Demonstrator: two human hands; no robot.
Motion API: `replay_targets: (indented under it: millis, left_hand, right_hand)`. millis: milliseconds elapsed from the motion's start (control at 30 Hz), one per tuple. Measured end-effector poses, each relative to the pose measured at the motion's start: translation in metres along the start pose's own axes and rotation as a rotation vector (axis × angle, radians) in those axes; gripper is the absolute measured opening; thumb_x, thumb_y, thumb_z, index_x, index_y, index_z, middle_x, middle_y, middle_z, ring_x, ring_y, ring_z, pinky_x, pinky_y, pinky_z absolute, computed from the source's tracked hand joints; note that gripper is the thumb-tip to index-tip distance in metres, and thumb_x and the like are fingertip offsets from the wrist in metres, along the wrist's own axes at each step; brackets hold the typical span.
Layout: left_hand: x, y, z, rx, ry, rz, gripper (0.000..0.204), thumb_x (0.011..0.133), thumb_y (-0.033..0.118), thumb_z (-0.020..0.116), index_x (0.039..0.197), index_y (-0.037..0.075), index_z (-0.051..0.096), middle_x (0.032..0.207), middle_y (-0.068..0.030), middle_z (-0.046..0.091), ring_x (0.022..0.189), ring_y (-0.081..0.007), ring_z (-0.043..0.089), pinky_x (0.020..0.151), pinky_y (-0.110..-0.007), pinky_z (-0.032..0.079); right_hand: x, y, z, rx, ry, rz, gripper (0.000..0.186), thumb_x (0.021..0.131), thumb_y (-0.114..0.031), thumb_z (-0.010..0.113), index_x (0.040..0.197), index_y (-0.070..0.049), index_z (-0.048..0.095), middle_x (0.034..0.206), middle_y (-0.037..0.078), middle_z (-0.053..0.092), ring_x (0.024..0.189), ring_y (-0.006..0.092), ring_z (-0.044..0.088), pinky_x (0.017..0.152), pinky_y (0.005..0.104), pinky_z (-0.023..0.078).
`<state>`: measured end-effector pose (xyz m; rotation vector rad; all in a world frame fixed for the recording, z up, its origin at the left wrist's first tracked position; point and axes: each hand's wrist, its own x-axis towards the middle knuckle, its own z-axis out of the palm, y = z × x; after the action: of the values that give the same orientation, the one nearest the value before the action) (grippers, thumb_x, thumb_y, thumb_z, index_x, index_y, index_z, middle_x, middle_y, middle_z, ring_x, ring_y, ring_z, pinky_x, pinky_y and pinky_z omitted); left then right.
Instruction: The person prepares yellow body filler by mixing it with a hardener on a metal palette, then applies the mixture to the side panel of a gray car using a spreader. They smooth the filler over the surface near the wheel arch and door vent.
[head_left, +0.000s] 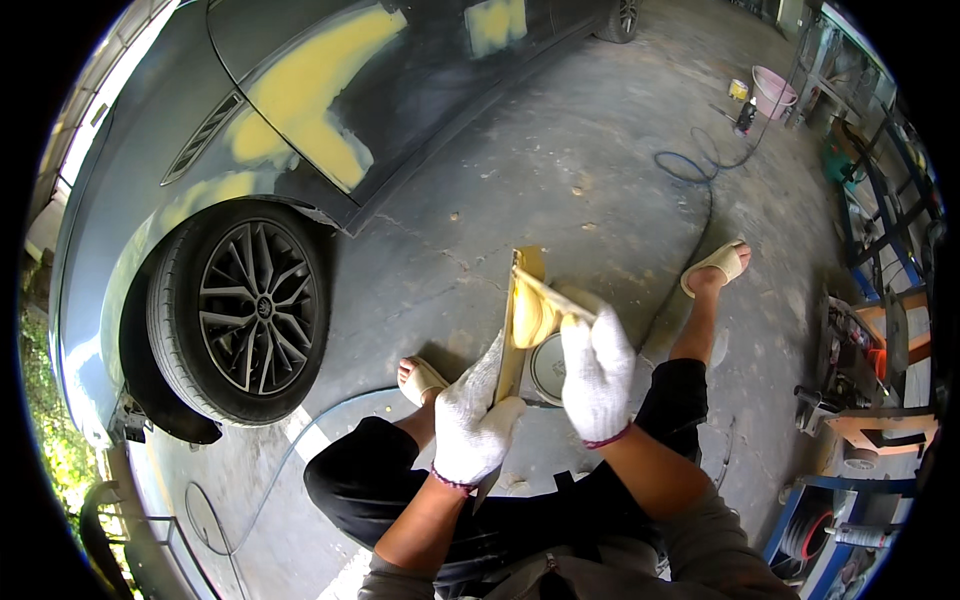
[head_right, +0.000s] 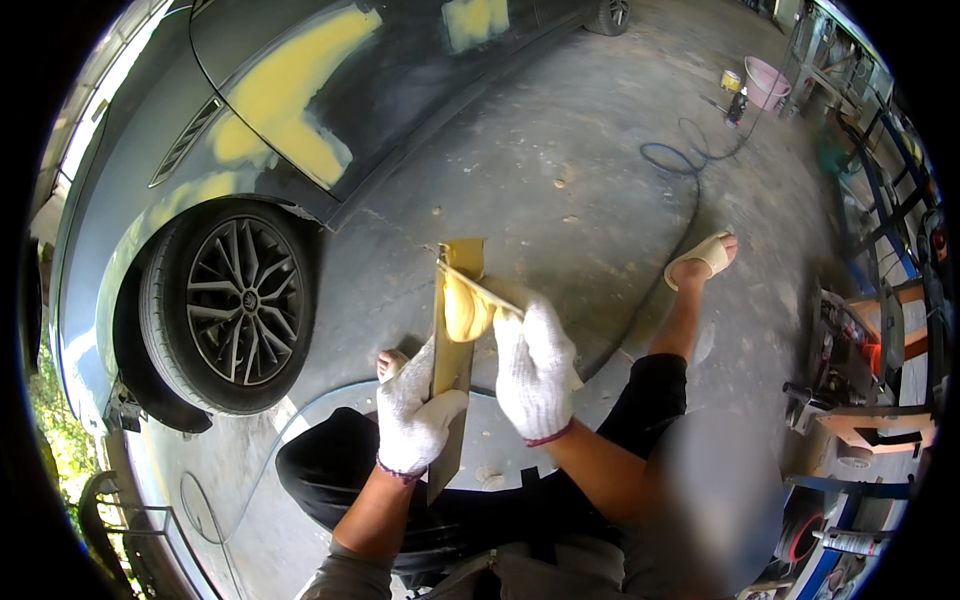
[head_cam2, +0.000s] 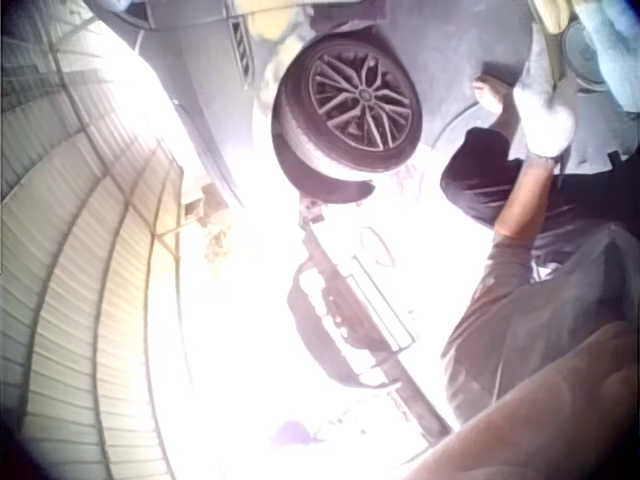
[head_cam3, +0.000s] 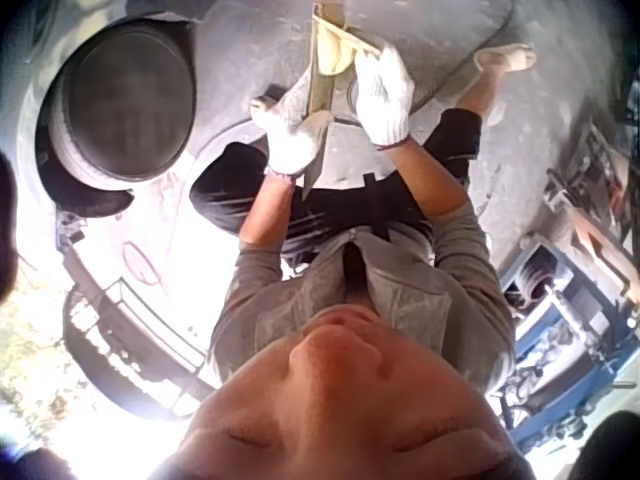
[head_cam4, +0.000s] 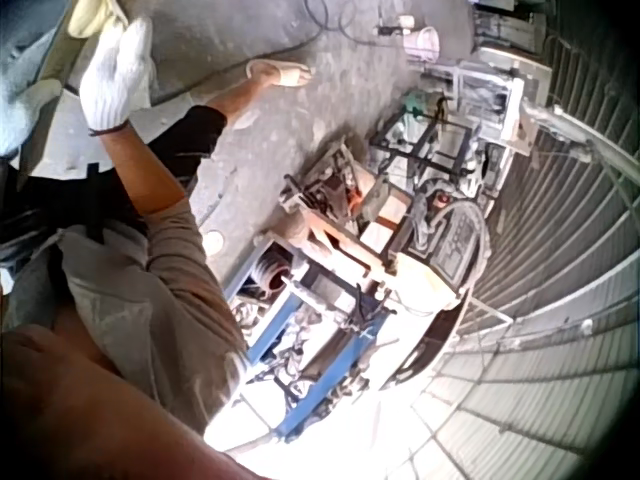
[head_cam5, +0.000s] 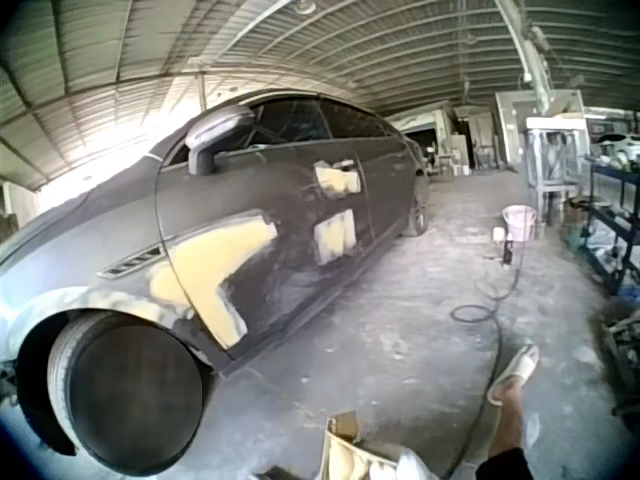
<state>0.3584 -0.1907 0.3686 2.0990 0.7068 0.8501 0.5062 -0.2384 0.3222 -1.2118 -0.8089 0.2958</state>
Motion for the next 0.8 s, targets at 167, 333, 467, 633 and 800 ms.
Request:
replay_targets:
  millis: [167,333,467,633,800]
  left_hand:
    - [0.003,-0.008,0.008,0.236,0.010,0.049,0.066,0.066,-0.004,0.057,0.132,-0.005,0.056,0.101,-0.0250,0.068,0.091,-0.0332,0.067,0.086,-0.035,0.050]
    - [0.009,-0.011,-0.010,-0.106,-0.021,-0.147,0.062,0.062,0.000,0.065,0.124,-0.001,0.064,0.096,-0.0114,0.070,0.092,-0.0206,0.061,0.100,-0.030,0.035]
    - [0.008,-0.017,-0.017,-0.370,0.006,-0.206,0.057,0.065,-0.002,0.069,0.122,0.000,0.065,0.106,-0.0067,0.071,0.100,-0.0159,0.063,0.097,-0.028,0.039]
    - [-0.036,-0.123,0.006,-1.233,-0.136,-0.398,0.049,0.072,-0.003,0.078,0.119,-0.008,0.064,0.101,-0.0088,0.072,0.088,-0.0168,0.067,0.075,-0.029,0.055]
    - [-0.041,-0.125,0.016,-1.440,-0.351,-0.335,0.062,0.055,0.002,0.091,0.111,-0.008,0.068,0.107,-0.0123,0.073,0.095,-0.0215,0.070,0.083,-0.035,0.056]
  right_hand:
    - [-0.045,0.019,-0.004,-0.001,-0.041,0.206,0.026,0.102,-0.017,0.052,0.116,0.003,0.059,0.101,0.010,0.061,0.092,0.0168,0.057,0.082,0.0309,0.047]
    - [-0.066,0.030,-0.015,0.105,-0.214,0.381,0.025,0.099,-0.017,0.052,0.113,0.001,0.062,0.110,0.010,0.064,0.102,0.0191,0.060,0.093,0.0334,0.046]
    - [-0.027,0.022,-0.028,0.675,-0.049,0.428,0.032,0.099,-0.024,0.058,0.124,-0.004,0.056,0.110,0.006,0.063,0.102,0.0164,0.061,0.091,0.0328,0.049]
    - [0.025,-0.007,-0.054,0.644,-0.037,-0.017,0.038,0.101,-0.022,0.056,0.133,-0.003,0.047,0.118,0.012,0.058,0.097,0.0238,0.063,0.081,0.0404,0.051]
    - [0.012,-0.051,-0.013,0.126,-0.203,-0.378,0.038,0.098,-0.013,0.057,0.130,0.005,0.052,0.127,0.020,0.058,0.108,0.0265,0.061,0.091,0.0399,0.049]
